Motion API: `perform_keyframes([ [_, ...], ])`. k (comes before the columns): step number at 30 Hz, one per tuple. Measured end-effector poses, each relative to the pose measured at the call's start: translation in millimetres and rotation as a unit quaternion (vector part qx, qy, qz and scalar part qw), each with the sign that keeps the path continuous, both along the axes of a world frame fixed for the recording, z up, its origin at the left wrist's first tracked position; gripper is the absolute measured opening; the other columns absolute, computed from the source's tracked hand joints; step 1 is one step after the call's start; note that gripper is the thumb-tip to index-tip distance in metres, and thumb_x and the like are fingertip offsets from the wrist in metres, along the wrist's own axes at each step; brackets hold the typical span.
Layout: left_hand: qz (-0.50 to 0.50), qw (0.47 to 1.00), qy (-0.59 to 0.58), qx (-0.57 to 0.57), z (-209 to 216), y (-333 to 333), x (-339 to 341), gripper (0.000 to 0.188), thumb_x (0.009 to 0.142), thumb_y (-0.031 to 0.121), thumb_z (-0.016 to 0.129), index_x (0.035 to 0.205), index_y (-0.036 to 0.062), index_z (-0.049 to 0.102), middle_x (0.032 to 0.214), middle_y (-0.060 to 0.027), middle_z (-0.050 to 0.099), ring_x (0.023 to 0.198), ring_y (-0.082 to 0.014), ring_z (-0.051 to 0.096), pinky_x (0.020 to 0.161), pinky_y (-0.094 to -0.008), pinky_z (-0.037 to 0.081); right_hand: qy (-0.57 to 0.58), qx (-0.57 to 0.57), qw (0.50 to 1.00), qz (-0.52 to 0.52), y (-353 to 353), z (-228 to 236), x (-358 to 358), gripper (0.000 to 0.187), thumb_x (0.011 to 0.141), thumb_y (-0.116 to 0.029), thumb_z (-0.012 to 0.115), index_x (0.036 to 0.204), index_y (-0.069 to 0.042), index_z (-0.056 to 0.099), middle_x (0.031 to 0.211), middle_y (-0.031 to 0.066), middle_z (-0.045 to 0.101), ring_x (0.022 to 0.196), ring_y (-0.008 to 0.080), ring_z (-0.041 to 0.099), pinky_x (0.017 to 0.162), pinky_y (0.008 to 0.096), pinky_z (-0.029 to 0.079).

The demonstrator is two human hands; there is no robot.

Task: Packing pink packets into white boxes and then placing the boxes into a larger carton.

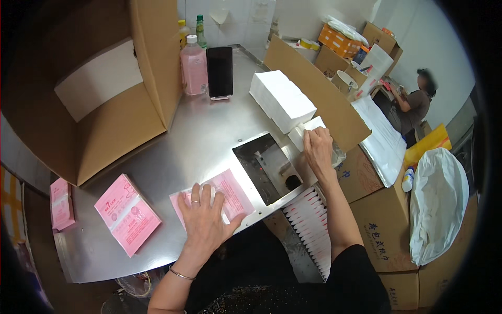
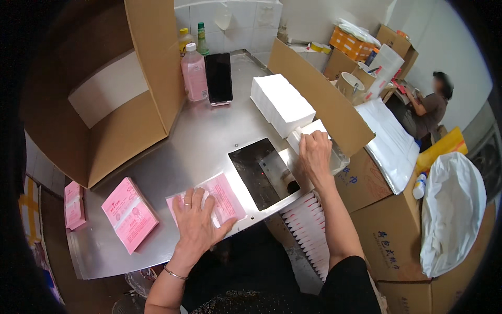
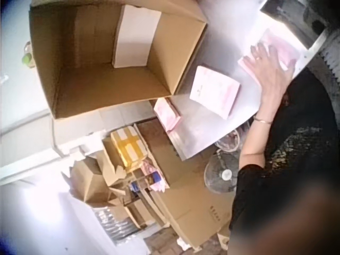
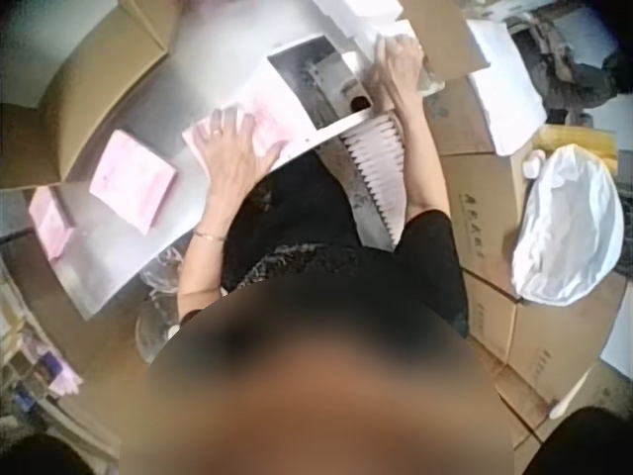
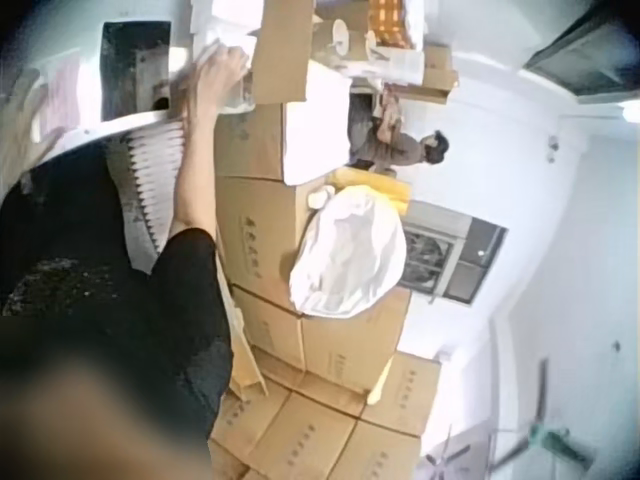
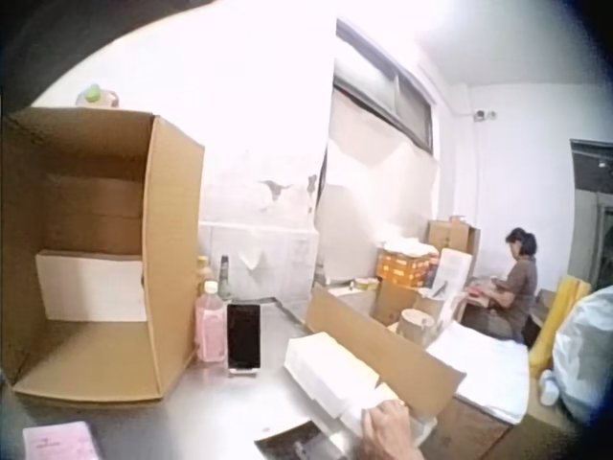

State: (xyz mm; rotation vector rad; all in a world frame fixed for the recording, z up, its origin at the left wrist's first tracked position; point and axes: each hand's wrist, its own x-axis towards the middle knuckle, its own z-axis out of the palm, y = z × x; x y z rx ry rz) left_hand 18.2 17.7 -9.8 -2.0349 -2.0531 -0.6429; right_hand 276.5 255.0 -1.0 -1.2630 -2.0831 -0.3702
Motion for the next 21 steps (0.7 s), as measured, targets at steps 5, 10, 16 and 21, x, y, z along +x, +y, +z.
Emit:
perform_keyframes([
  [5, -0.025, 0.998, -0.065, -0.008, 2.6, -13.7, -1.9, 0.069, 0.069, 0.059, 0.08, 0.115, 0.0081, 0.067, 0.132, -0.0196, 0.049, 0.127, -0.0428, 0.043, 0.102, -0.0629, 0.029, 0.049, 0.029, 0.998, 0.027, -3.7, -7.3, 8.7, 0.023, 0.082, -0.003, 0.062, 0.103, -0.001, 0.07, 0.096, 0.0156, 0.063, 0.097, 0.0329, 0.058, 0.083, 0.0454, 0.046],
  [10, -0.012, 0.998, -0.046, -0.037, 12.6, -16.7, 10.0, 0.064, 0.072, 0.058, 0.078, 0.113, 0.0087, 0.068, 0.129, -0.0187, 0.052, 0.113, -0.0362, 0.048, 0.09, -0.0516, 0.035, 0.088, 0.06, 0.975, 0.194, -70.9, -1.4, -52.6, 0.038, 0.078, 0.0, 0.063, 0.115, 0.003, 0.065, 0.108, 0.0196, 0.068, 0.098, 0.0366, 0.066, 0.086, 0.0471, 0.052],
  [16, -0.057, 0.998, -0.031, -0.023, 6.9, -35.8, 3.4, 0.051, 0.08, 0.05, 0.075, 0.11, 0.0091, 0.067, 0.118, -0.0162, 0.054, 0.099, -0.033, 0.048, 0.083, -0.0473, 0.036, 0.078, -0.133, 0.921, 0.358, -130.8, -21.8, -93.1, 0.036, 0.079, -0.002, 0.061, 0.114, -0.003, 0.07, 0.103, 0.0143, 0.072, 0.091, 0.0293, 0.066, 0.079, 0.04, 0.051],
  [21, -0.073, 0.991, -0.1, -0.052, 0.6, -37.6, -5.7, 0.048, 0.077, 0.034, 0.075, 0.116, 0.0073, 0.065, 0.112, -0.0173, 0.054, 0.099, -0.0332, 0.049, 0.081, -0.0445, 0.04, 0.052, -0.083, 0.929, 0.357, -127.6, -1.0, -99.5, 0.039, 0.08, -0.002, 0.062, 0.118, -0.002, 0.066, 0.108, 0.0155, 0.07, 0.091, 0.0305, 0.066, 0.081, 0.0441, 0.052],
])
